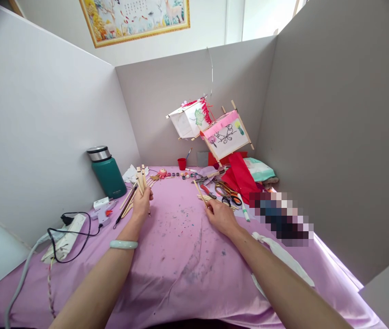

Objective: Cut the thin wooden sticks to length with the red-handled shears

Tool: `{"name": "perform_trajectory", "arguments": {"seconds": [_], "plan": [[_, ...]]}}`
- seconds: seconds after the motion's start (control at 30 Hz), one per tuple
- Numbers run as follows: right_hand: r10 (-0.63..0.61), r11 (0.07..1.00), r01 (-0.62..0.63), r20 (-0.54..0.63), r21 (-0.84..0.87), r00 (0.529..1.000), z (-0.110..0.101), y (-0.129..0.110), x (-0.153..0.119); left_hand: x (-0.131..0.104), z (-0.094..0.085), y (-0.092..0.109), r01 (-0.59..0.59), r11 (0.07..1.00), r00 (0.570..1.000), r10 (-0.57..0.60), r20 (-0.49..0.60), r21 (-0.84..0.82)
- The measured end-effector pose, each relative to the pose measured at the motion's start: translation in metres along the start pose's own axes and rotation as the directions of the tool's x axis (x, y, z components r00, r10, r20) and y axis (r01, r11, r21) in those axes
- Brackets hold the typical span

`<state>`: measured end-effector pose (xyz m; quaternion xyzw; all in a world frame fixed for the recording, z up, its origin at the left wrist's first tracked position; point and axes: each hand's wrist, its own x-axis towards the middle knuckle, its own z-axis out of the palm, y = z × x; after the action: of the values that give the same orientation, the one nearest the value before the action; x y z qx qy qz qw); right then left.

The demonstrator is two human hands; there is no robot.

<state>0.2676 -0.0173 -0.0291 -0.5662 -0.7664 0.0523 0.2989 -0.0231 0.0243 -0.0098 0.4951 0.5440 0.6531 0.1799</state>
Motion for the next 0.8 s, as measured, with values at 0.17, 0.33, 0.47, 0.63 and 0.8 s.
{"name": "perform_trajectory", "arguments": {"seconds": [0.17, 0.33, 0.47, 0.63, 0.8], "plan": [[-0.005, 1.000, 0.005, 0.002, 0.000, 1.000, 0.001, 0.001, 0.000, -0.002, -0.002, 0.009, -0.045, 0.990, 0.999, 0.046, 0.004, -0.131], [-0.009, 1.000, 0.009, -0.012, 0.000, 1.000, 0.002, 0.001, 0.000, -0.006, -0.004, 0.017, -0.080, 0.978, 0.996, 0.072, -0.049, -0.191], [-0.010, 1.000, 0.010, 0.008, -0.006, 1.000, 0.002, 0.001, 0.000, -0.006, -0.003, 0.017, -0.083, 0.957, 0.996, 0.082, -0.016, -0.278], [0.009, 1.000, -0.009, 0.013, 0.003, 1.000, 0.001, 0.001, -0.001, -0.002, 0.000, 0.012, -0.049, 0.948, 0.998, 0.036, -0.047, -0.315], [0.030, 1.000, -0.030, -0.031, 0.002, 0.999, -0.002, -0.002, -0.001, -0.003, -0.001, 0.014, -0.049, 0.955, 0.998, 0.034, -0.056, -0.291]]}}
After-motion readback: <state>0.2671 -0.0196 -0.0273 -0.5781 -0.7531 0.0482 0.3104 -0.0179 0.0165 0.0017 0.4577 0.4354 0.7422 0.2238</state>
